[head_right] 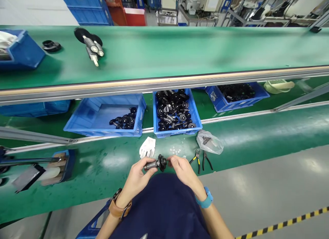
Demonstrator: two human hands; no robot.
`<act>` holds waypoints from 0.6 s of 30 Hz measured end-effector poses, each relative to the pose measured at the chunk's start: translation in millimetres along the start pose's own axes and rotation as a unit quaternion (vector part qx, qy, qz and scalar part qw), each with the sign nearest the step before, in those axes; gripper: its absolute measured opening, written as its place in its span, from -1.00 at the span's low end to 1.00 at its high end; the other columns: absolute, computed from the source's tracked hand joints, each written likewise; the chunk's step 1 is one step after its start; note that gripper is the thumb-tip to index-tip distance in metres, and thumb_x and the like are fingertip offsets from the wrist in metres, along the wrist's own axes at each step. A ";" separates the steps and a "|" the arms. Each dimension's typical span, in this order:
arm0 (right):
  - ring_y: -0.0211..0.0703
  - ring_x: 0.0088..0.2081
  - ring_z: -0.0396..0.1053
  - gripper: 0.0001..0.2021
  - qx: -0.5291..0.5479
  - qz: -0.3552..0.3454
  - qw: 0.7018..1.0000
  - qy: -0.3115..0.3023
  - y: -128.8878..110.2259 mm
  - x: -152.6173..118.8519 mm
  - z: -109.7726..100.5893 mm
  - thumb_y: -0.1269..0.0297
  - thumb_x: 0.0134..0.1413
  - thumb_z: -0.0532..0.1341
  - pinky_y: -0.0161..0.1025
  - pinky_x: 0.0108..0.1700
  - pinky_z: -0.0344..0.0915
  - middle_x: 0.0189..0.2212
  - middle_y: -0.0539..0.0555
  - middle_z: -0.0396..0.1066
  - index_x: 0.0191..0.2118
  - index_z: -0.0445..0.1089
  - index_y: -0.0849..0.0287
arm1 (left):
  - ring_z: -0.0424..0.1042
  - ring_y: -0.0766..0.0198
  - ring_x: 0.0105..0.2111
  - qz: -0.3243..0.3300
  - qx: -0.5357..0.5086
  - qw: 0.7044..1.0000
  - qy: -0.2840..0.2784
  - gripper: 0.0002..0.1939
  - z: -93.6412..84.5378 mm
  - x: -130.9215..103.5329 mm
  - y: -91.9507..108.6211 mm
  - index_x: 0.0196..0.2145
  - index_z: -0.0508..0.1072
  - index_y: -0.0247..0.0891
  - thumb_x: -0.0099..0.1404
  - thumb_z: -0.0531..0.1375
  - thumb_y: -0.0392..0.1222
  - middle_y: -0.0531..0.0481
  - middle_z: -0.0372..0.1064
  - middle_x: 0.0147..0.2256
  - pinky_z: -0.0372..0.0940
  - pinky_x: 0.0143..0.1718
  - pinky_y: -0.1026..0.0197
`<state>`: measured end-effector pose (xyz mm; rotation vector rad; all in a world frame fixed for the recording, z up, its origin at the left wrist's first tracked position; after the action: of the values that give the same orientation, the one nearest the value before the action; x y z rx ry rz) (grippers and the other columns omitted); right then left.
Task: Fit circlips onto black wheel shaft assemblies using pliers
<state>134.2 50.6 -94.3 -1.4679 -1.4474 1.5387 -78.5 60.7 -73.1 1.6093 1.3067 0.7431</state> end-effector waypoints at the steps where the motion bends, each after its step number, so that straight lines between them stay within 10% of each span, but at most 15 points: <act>1: 0.05 0.00 0.51 -0.39 -0.007 -0.028 0.999 0.034 -2.8 -2.6 -1.7 -0.25 0.39 -0.01 -0.03 0.07 0.42 0.00 0.22 0.54 0.14 0.43 0.16 | 0.47 0.19 -0.28 0.010 0.006 1.000 -0.005 -0.87 0.6 -0.6 1.4 -0.16 0.51 -0.17 0.32 0.30 -0.23 0.01 0.54 -0.26 0.32 -0.23 0.19; 4: 0.09 0.20 0.38 -0.26 0.019 -0.096 0.994 0.039 -11.4 -10.5 -1.4 -0.32 0.30 0.08 0.00 0.22 0.31 0.22 0.22 0.38 0.39 0.17 0.06 | 0.47 0.19 -0.26 0.039 0.013 0.999 -0.017 -0.87 2.1 -1.9 5.1 -0.14 0.49 -0.17 0.34 0.29 -0.26 0.00 0.51 -0.24 0.33 -0.21 0.19; 9: -0.03 -0.31 0.53 -0.31 0.038 -0.016 0.999 -0.009 -5.7 -15.9 -0.9 -0.23 0.43 -0.16 -0.02 -0.01 0.43 -0.49 0.03 0.50 0.33 0.27 0.18 | 0.47 0.18 -0.24 0.058 0.024 0.998 0.000 -0.88 1.3 -4.4 9.0 -0.13 0.48 -0.17 0.37 0.27 -0.25 -0.01 0.47 -0.24 0.34 -0.19 0.17; 13: 0.09 0.21 0.37 -0.16 0.037 -0.093 0.995 0.010 -9.5 -14.7 1.6 -0.26 0.21 0.25 0.03 0.24 0.30 0.24 0.25 0.36 0.44 0.07 0.07 | 0.46 0.17 -0.22 0.063 0.019 0.998 -0.018 -0.87 2.3 -5.0 11.2 -0.13 0.46 -0.16 0.37 0.26 -0.28 -0.02 0.46 -0.23 0.33 -0.17 0.16; 18: 0.08 0.19 0.40 -0.25 0.066 -0.087 0.993 -0.041 -11.6 -13.4 7.8 -0.15 0.14 0.37 0.02 0.24 0.33 0.21 0.21 0.38 0.35 0.23 0.03 | 0.47 0.18 -0.23 0.055 0.009 0.998 -0.037 -0.88 4.2 -2.8 14.9 -0.14 0.47 -0.16 0.37 0.25 -0.29 -0.01 0.48 -0.24 0.32 -0.17 0.17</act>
<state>127.0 38.9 -80.6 -1.1819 -1.4511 1.5695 -69.4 56.4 -61.1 1.7186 1.1830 0.7326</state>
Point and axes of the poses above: each hand's wrist, its own x-axis towards the middle knuckle, its own z-axis out of the palm, y = z × x, the point moved 3 cm from there along x, towards the middle knuckle
